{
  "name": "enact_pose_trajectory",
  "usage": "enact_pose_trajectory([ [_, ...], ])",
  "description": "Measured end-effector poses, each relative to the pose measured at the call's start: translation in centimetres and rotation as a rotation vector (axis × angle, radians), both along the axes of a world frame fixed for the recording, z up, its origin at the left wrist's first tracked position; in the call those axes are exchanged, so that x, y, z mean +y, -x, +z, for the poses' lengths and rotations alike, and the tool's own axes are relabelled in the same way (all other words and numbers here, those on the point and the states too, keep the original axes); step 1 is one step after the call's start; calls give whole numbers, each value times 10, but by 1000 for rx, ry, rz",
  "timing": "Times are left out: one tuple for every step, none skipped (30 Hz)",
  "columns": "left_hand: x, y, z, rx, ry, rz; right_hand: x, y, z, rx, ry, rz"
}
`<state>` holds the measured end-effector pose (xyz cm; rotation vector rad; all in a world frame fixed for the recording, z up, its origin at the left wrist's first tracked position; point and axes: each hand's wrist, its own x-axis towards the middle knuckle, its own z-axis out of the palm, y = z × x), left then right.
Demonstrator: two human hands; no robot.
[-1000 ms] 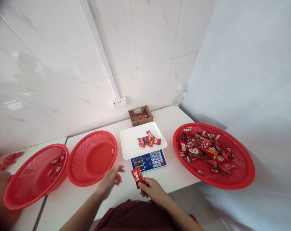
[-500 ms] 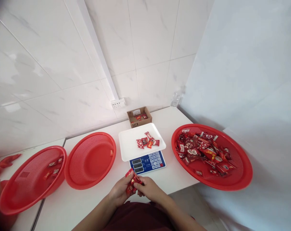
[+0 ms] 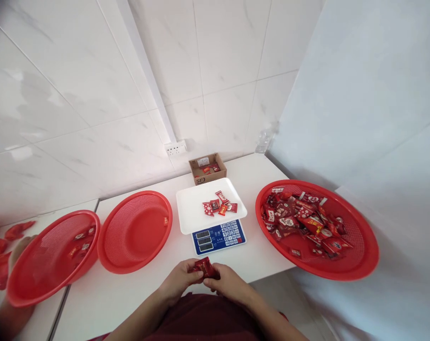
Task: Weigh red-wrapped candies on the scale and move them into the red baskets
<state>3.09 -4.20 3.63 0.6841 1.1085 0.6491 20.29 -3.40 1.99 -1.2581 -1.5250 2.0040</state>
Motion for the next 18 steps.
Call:
enact_pose_trajectory([
  [0, -1, -1, 75, -47, -25, -2, 0, -1, 23, -5, -10],
  [0, -2, -2, 140, -80, -41, -4, 0, -3, 47, -8, -19],
  [0, -3, -2, 184, -98, -55, -5, 1, -4, 71, -6, -24],
  [0, -5, -1, 205, -101, -68, -6, 1, -6, 91, 4, -28],
  [1, -6, 0, 205, -94, -80, -7, 2, -7, 108, 22, -33],
  [2, -8, 1, 186, -78, -86, -7, 2, -8, 119, 44, -45],
  [2, -9, 2, 153, -55, -80, -6, 2, -9, 126, 68, -63],
  [3, -10, 3, 111, -23, -58, -5, 1, -10, 123, 93, -91],
  [4, -10, 4, 67, 16, -23, -3, -1, -10, 110, 115, -130],
  [4, -10, 5, 25, 58, 20, 1, -5, -10, 92, 133, -181],
  [5, -8, 6, -15, 100, 63, 5, -10, -11, 67, 142, -245],
  [5, -7, 6, -47, 138, 103, 10, -17, -11, 39, 142, -319],
  [6, -5, 7, -73, 172, 135, 16, -26, -12, 14, 133, -397],
  [7, -2, 8, -94, 200, 156, 23, -36, -12, -13, 113, -484],
  [7, 0, 9, -111, 217, 169, 30, -49, -12, -38, 83, -570],
  [8, 2, 11, -122, 230, 178, 37, -62, -11, -66, 42, -658],
  [9, 4, 12, -124, 239, 183, 43, -76, -10, -102, -5, -754],
  [9, 6, 14, -121, 244, 185, 49, -90, -9, -135, -52, -836],
])
